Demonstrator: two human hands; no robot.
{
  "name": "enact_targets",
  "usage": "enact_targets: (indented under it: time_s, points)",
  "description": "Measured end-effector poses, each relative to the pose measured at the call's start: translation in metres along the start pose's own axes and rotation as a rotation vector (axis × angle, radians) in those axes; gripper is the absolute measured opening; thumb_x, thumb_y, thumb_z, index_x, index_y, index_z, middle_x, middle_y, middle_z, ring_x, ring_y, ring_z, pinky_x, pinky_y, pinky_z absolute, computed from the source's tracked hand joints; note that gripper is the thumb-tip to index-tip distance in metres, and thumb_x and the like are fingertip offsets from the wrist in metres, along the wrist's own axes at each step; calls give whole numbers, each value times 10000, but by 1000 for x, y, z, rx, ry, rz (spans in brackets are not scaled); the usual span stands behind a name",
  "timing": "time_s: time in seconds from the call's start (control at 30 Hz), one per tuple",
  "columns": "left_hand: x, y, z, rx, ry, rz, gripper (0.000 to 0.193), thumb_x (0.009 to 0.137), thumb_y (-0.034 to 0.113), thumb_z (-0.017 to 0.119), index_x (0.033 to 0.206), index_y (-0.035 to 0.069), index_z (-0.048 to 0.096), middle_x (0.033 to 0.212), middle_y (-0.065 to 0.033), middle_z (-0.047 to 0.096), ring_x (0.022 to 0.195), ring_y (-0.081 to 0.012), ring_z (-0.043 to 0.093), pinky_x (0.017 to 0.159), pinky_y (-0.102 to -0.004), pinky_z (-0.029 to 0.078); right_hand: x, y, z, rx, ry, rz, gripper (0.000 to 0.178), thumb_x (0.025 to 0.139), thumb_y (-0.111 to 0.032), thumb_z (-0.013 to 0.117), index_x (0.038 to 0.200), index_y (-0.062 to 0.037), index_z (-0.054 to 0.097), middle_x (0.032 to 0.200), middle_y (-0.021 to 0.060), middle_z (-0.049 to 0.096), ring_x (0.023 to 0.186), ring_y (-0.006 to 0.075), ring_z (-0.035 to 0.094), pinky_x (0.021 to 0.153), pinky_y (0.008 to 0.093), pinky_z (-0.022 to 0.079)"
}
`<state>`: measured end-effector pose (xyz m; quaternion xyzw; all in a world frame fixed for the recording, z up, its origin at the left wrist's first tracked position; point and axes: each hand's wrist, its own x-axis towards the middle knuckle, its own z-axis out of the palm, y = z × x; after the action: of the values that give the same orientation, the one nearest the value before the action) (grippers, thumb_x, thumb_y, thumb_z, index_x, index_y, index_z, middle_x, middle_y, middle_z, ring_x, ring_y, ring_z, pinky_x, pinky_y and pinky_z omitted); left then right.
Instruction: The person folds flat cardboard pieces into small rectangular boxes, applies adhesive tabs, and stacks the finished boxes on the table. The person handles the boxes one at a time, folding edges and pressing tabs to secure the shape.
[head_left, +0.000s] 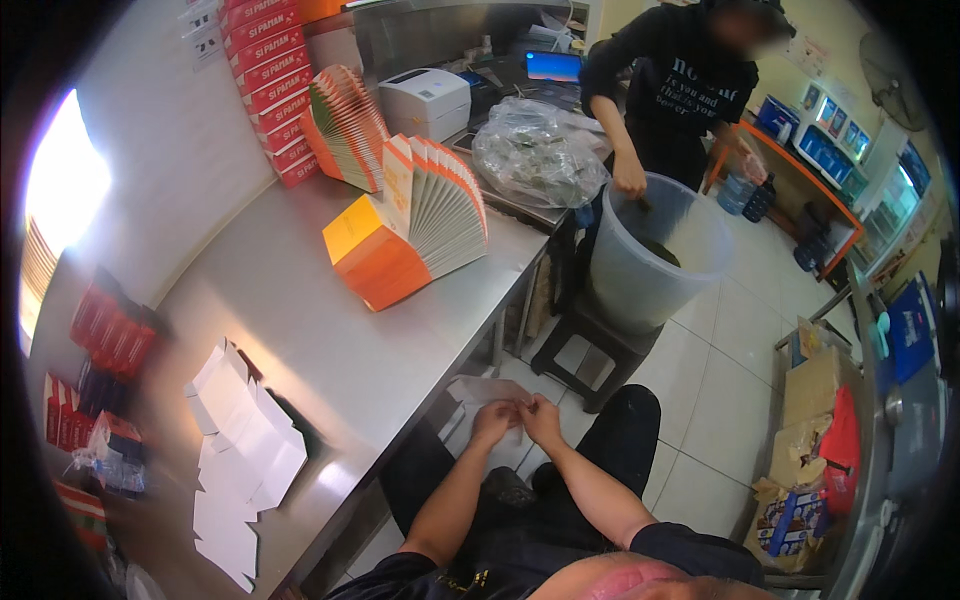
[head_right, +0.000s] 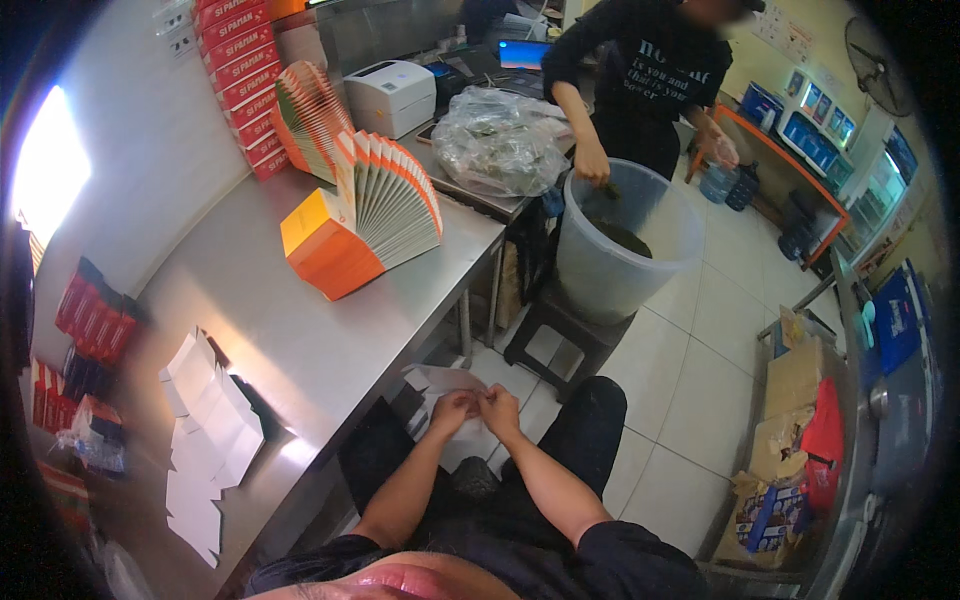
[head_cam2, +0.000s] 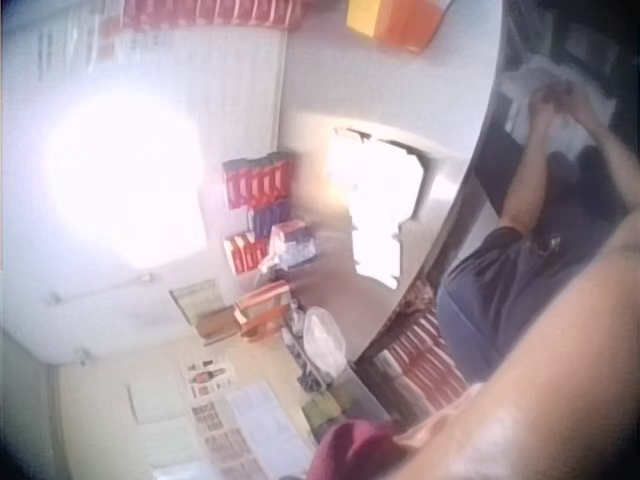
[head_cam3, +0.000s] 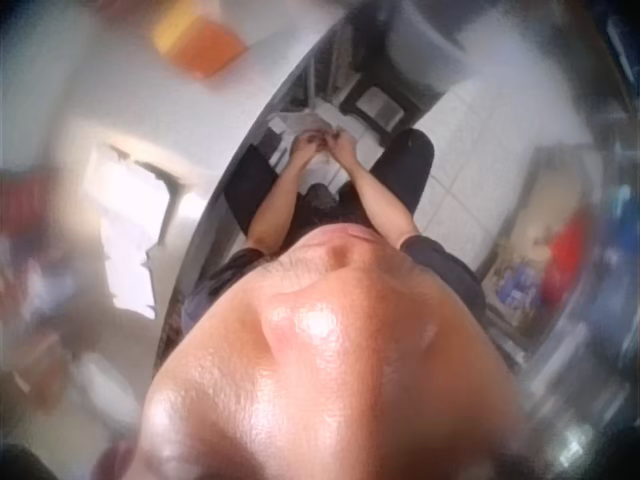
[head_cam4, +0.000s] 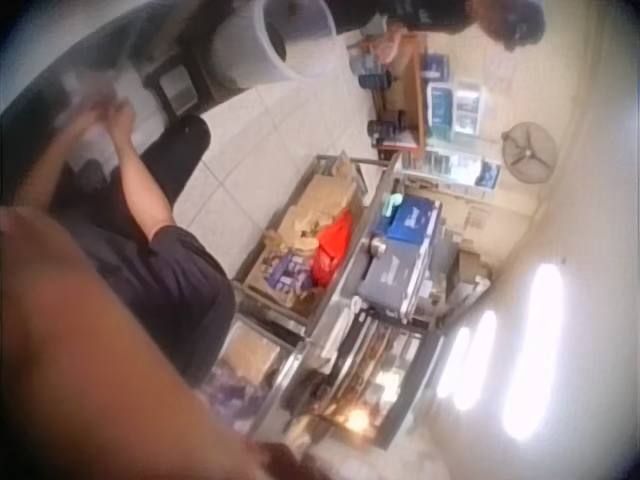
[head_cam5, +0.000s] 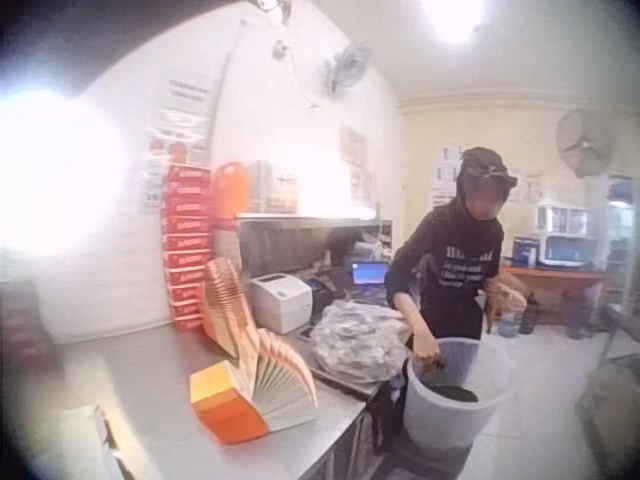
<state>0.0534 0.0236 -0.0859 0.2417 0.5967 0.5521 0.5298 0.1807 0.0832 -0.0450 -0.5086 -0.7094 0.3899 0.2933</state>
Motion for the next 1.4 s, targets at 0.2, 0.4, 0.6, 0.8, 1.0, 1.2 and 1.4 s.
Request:
enact_targets:
  time_s: [0.2, 0.4, 0.6, 0.8, 1.0, 1.2, 1.4]
  points:
    - [1, -3, 2, -81, 125, -4, 113, 960, 16, 596, 1057, -30, 632, 989, -127, 695, 893, -209, 711, 777, -329, 617, 0, 0, 1, -96, 8, 10, 357, 881, -297, 717, 949, 52, 690, 796, 229, 715, 764, 384, 721, 696, 443, 555]
    - [-3, 34, -23, 350, 574, 325, 195, 883, 141, 728, 1014, 29, 636, 842, -100, 652, 793, -194, 670, 757, -338, 552, 11, 26, 0, -220, 49, 43, 382, 870, -292, 721, 902, 86, 678, 757, 239, 709, 730, 380, 723, 699, 448, 567]
    - [-15, 44, -32, 514, 554, 262, 402, 889, 138, 702, 1246, 29, 551, 1036, -152, 651, 951, -257, 658, 874, -357, 528, 17, 30, -3, -122, -50, 82, 387, 885, -311, 707, 969, 67, 687, 801, 216, 721, 719, 361, 709, 718, 450, 559]
    - [3, 23, -41, 273, 337, 155, 425, 940, 97, 615, 1345, 34, 504, 1249, -178, 620, 1076, -248, 637, 900, -361, 521, 15, 21, -5, -64, 6, 41, 354, 909, -299, 701, 1008, 40, 703, 849, 210, 734, 768, 323, 732, 733, 415, 561]
    - [-3, 28, -42, -178, 249, -117, 383, 963, 212, 605, 1326, 95, 568, 1156, -75, 644, 988, -201, 657, 742, -420, 564, 32, 31, -6, 23, 18, 163, 384, 902, -284, 711, 1065, 63, 683, 968, 235, 730, 883, 350, 719, 822, 408, 544]
    - [4, 31, -25, -247, 132, -220, 304, 888, 181, 562, 1165, 89, 646, 1006, -66, 667, 939, -241, 678, 781, -407, 565, 48, 76, -5, 263, -15, 223, 389, 897, -305, 736, 996, 67, 682, 915, 164, 729, 807, 231, 690, 777, 362, 532]
    - [4, 16, -36, 299, 435, 11, 336, 944, 122, 476, 1218, 82, 666, 953, -188, 707, 989, -318, 698, 802, -428, 561, 47, 67, 1, 176, -72, 257, 335, 958, -314, 676, 826, -10, 632, 719, 60, 657, 588, 120, 562, 553, 285, 440]
